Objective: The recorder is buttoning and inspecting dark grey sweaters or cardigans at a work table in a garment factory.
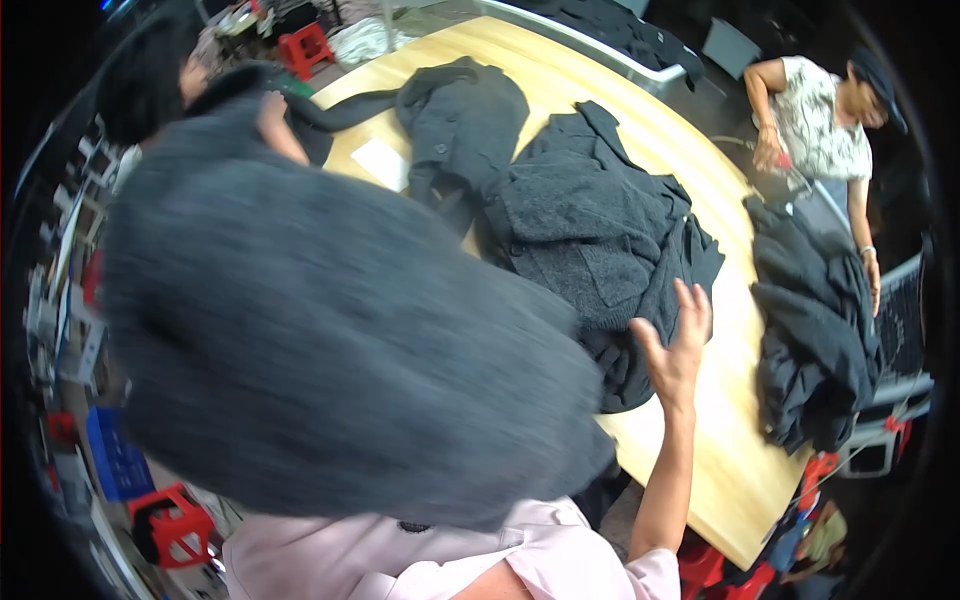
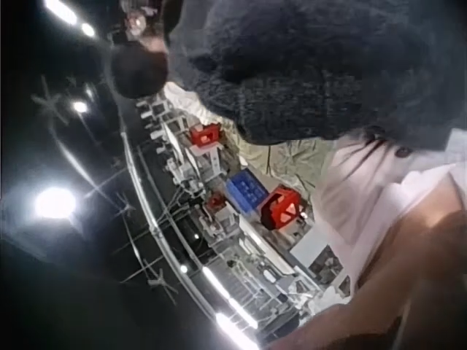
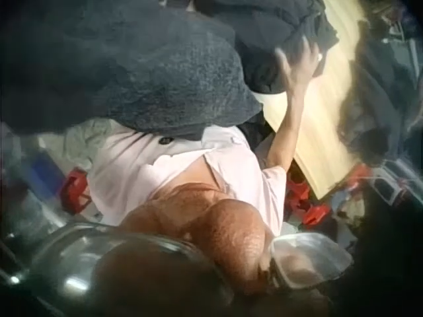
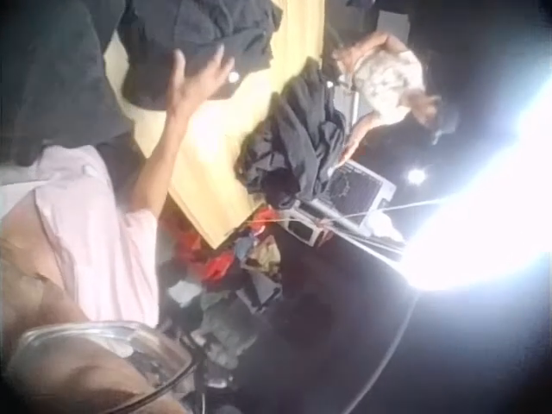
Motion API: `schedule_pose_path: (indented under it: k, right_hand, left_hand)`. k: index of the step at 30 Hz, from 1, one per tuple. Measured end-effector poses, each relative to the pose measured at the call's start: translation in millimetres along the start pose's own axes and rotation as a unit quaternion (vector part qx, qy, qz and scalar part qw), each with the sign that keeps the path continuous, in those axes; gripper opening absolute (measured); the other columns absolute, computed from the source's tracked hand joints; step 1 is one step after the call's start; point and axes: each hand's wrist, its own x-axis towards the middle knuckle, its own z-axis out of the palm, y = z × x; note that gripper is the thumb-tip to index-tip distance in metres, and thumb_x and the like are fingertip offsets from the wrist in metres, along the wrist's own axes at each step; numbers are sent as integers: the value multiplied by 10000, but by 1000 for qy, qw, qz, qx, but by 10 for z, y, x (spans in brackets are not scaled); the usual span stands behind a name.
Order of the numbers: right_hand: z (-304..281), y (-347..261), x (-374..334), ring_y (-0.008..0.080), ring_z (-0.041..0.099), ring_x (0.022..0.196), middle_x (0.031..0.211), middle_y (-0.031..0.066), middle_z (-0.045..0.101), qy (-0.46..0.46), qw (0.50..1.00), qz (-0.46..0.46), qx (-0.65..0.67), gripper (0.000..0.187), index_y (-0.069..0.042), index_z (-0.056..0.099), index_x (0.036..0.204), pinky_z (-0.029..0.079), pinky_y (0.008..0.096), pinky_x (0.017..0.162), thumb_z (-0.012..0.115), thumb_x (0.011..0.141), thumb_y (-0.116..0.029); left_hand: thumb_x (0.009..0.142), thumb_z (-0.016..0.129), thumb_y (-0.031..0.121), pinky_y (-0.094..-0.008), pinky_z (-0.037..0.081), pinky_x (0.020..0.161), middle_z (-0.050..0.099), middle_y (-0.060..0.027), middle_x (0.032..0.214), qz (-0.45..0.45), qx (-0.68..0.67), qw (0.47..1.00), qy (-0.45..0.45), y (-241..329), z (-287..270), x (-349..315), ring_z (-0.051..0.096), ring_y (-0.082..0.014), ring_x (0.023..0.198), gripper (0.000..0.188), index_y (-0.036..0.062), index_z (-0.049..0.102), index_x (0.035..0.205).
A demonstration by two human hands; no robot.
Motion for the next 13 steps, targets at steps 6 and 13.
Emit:
schedule_pose_path:
  k: [6, 13]
  right_hand:
    - [772, 377, -481, 482, 247, 1652, 1770, 285, 282, -50, 989, 33, -139, 1049, -219, 463, 1678, 211, 658, 1319, 963, 784, -444]
    - [922, 374, -506, 463, 266, 1655, 1792, 252, 261, 6, 990, 78, -116, 983, -223, 446, 1684, 234, 670, 1308, 937, 840, -331]
  left_hand:
    - [896, 848, 298, -499, 605, 854, 755, -170, 1128, 39, 194, 979, 57, -1049, -442, 676, 729, -443, 961, 390, 30, 711, 1143]
    - [910, 879, 361, -588, 392, 1231, 405, -265, 1726, -168, 578, 767, -220, -3168, -4, 1065, 445, -474, 1546, 964, 190, 372, 1712]
